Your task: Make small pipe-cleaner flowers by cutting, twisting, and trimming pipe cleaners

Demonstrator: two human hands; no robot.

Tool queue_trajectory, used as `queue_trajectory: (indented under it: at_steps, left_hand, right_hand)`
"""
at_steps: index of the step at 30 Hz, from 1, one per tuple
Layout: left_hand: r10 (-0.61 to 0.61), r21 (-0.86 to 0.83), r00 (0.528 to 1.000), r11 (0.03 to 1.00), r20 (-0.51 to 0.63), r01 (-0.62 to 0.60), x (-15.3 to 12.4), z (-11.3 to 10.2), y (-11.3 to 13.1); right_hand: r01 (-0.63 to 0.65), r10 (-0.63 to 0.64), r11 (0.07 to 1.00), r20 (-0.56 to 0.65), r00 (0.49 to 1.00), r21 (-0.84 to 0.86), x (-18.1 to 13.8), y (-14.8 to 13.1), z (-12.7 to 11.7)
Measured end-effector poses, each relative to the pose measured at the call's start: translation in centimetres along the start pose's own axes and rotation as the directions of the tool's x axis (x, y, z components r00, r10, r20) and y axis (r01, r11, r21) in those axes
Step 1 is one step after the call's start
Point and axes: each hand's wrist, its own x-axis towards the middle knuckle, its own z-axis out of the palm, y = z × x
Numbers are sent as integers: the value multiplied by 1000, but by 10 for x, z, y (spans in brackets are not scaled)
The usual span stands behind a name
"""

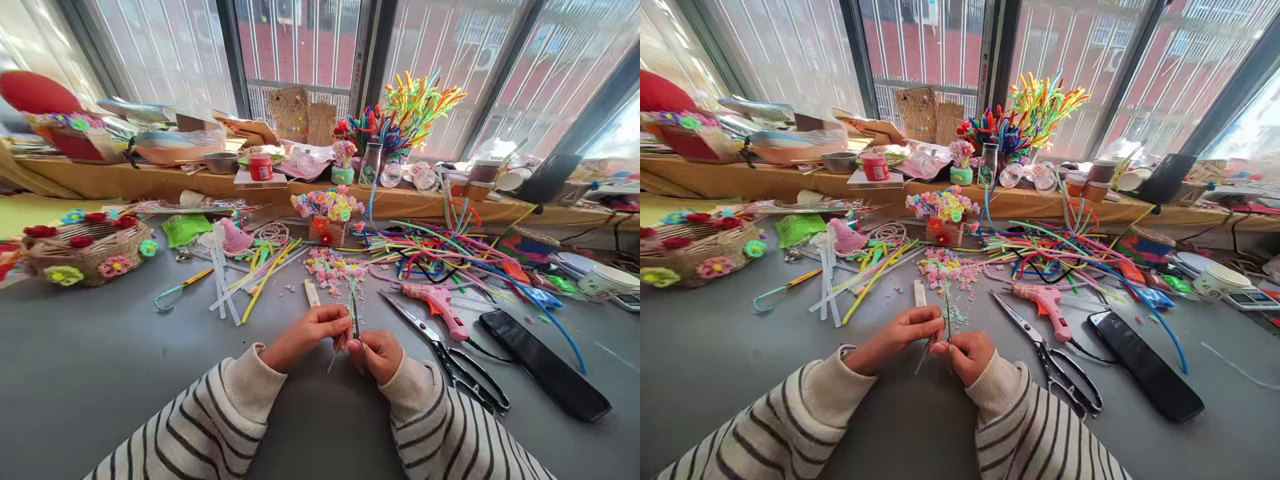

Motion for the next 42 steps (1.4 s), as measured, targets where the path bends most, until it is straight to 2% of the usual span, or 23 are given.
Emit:
queue_trajectory:
  at_steps: [7, 11, 15, 19, 22, 26, 32, 42]
  left_hand:
    - [-22, -17, 994, 1000, 110, 24, 1, 2, 0]
    - [-4, -37, 999, 999, 54, 6, 1, 0, -1]
    - [19, -39, 1000, 999, 24, -18, 1, -1, -1]
    - [10, -17, 998, 1000, 70, -8, 1, 1, 1]
    - [-15, 4, 995, 1000, 98, 15, 1, 2, 1]
    - [-8, -20, 999, 1000, 53, 9, 1, 1, 0]
    - [-23, -6, 997, 1000, 74, 23, 1, 2, 1]
    - [-4, 6, 1000, 1000, 26, 4, 2, 1, -1]
  right_hand:
    - [53, -60, 991, 51, 997, 123, -4, -3, -1]
    - [2, -2, 998, 3, 1000, 62, -3, -1, 0]
    - [-2, 2, 999, -4, 1000, 52, -2, 1, 1]
    - [32, -39, 989, 50, 998, 145, -3, 1, 0]
    - [23, -29, 990, 43, 999, 141, -3, 1, 0]
    - [-28, 29, 996, -8, 1000, 85, -3, 1, 0]
    - [2, -6, 992, 33, 999, 128, -3, 0, 0]
    - [-59, 61, 997, -37, 997, 46, -1, 4, 0]
